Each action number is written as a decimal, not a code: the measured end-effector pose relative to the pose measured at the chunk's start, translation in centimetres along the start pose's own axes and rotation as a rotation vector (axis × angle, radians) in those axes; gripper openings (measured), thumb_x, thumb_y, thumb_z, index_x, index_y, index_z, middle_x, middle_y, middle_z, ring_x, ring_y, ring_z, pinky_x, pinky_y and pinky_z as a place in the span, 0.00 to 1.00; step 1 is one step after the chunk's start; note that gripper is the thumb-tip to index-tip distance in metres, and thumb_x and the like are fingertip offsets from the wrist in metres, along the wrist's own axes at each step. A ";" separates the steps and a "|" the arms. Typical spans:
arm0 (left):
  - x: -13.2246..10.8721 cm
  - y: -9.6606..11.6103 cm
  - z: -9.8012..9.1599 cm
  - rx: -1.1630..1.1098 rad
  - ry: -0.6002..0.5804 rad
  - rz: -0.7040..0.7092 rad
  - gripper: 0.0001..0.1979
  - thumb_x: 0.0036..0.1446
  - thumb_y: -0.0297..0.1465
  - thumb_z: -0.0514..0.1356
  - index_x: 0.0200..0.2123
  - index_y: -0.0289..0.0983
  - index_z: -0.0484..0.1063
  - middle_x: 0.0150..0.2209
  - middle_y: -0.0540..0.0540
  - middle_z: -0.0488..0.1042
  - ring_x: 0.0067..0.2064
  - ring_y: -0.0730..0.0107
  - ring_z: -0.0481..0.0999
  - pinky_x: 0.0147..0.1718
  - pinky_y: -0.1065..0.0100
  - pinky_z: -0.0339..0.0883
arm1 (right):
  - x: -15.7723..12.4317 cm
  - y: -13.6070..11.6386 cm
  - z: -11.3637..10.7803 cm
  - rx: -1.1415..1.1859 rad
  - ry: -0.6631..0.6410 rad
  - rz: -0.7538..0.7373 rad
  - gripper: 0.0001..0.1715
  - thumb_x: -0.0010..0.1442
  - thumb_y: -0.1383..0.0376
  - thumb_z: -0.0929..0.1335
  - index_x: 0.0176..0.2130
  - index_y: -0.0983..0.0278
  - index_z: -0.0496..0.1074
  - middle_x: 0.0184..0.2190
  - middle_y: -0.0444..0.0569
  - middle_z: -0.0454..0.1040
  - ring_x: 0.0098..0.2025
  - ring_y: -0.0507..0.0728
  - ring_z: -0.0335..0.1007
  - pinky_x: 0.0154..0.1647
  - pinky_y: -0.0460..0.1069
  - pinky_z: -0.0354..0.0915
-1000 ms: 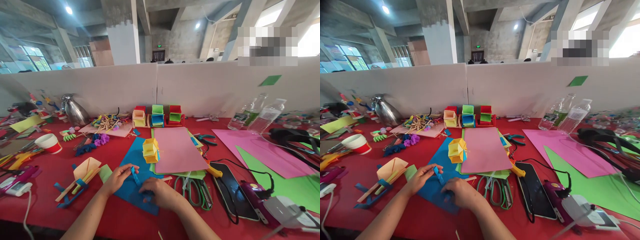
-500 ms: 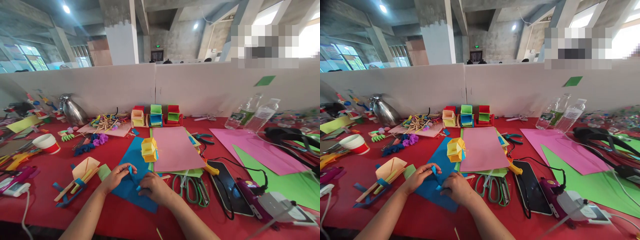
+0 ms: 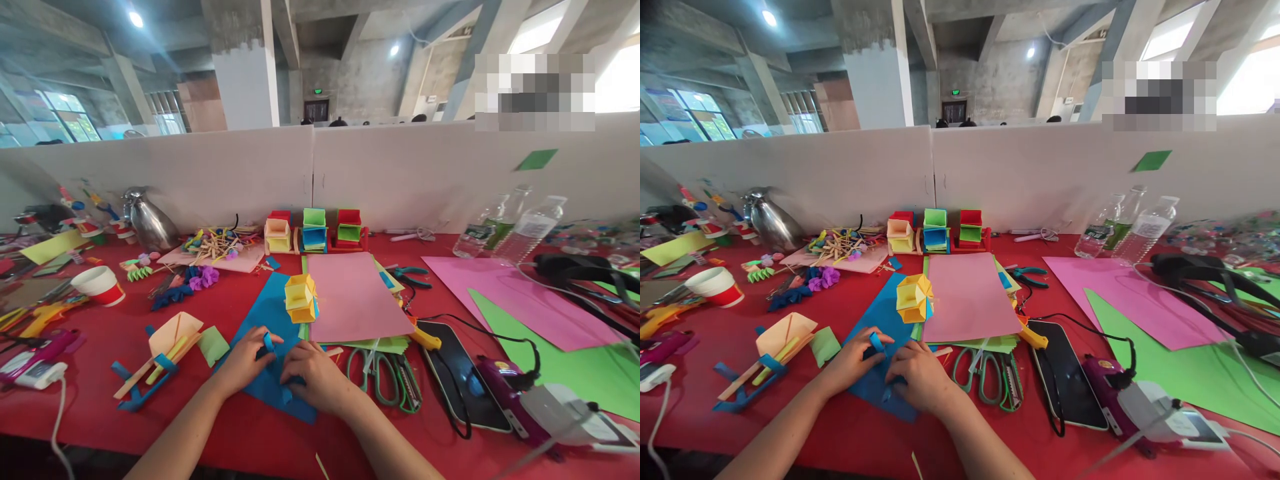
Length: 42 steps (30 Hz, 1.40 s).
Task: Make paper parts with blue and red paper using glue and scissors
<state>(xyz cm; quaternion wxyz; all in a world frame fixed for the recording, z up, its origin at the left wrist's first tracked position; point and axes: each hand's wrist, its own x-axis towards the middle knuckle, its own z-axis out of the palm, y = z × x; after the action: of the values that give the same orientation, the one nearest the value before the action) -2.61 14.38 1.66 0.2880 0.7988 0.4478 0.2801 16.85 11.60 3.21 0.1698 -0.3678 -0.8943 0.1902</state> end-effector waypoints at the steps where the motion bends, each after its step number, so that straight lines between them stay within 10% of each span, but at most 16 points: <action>1: 0.0 0.0 0.1 0.016 0.008 0.000 0.13 0.51 0.31 0.58 0.41 0.44 0.73 0.39 0.48 0.71 0.46 0.61 0.68 0.49 0.62 0.58 | 0.0 0.0 0.0 -0.014 0.002 -0.008 0.09 0.48 0.69 0.71 0.34 0.59 0.75 0.36 0.43 0.74 0.42 0.54 0.64 0.46 0.50 0.56; 9: -0.3 -0.2 1.6 0.051 0.245 -0.202 0.03 0.48 0.29 0.58 0.30 0.40 0.69 0.29 0.47 0.72 0.34 0.62 0.71 0.34 0.65 0.63 | 0.2 0.1 0.1 -0.057 -0.007 0.014 0.05 0.51 0.63 0.70 0.33 0.57 0.75 0.34 0.43 0.73 0.41 0.54 0.64 0.46 0.50 0.56; 17: -0.1 0.1 1.2 -0.078 0.168 -0.212 0.09 0.48 0.30 0.58 0.36 0.39 0.72 0.32 0.46 0.73 0.35 0.62 0.72 0.37 0.65 0.64 | 0.0 0.5 0.2 0.095 0.014 -0.029 0.15 0.51 0.74 0.66 0.36 0.57 0.75 0.37 0.43 0.74 0.41 0.54 0.64 0.47 0.51 0.56; 23: -0.3 0.8 1.1 -0.202 0.124 -0.146 0.06 0.49 0.32 0.58 0.32 0.39 0.71 0.32 0.47 0.73 0.36 0.64 0.72 0.37 0.66 0.64 | 1.5 0.0 0.7 0.117 0.257 0.351 0.08 0.49 0.65 0.70 0.34 0.61 0.74 0.35 0.45 0.74 0.41 0.56 0.65 0.44 0.52 0.57; 31: -0.5 1.4 1.2 -0.564 0.064 -0.230 0.12 0.50 0.37 0.60 0.35 0.38 0.63 0.32 0.48 0.72 0.34 0.69 0.73 0.34 0.69 0.65 | 1.9 -0.1 0.9 0.432 0.330 0.432 0.04 0.48 0.69 0.67 0.23 0.64 0.67 0.21 0.41 0.70 0.26 0.51 0.66 0.27 0.44 0.59; 36: 0.2 3.2 0.9 -0.692 -0.171 -0.288 0.13 0.51 0.40 0.58 0.26 0.36 0.65 0.23 0.49 0.74 0.26 0.71 0.72 0.24 0.72 0.59 | 1.4 -0.7 -1.3 0.675 0.378 0.452 0.07 0.49 0.67 0.66 0.22 0.64 0.65 0.18 0.39 0.68 0.23 0.50 0.65 0.25 0.44 0.60; 42: 3.7 6.7 0.0 -0.704 -0.171 -0.328 0.10 0.50 0.36 0.56 0.21 0.36 0.64 0.18 0.50 0.73 0.21 0.72 0.71 0.19 0.74 0.58 | 1.3 -0.4 -5.9 0.372 0.364 0.392 0.07 0.47 0.69 0.65 0.20 0.64 0.66 0.19 0.41 0.68 0.25 0.50 0.63 0.28 0.44 0.59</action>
<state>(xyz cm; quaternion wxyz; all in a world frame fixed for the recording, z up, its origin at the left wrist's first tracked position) 2.74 14.67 7.13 0.6213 0.5897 0.4204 0.2993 18.33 13.57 8.80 0.3513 -0.5238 -0.7112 0.3104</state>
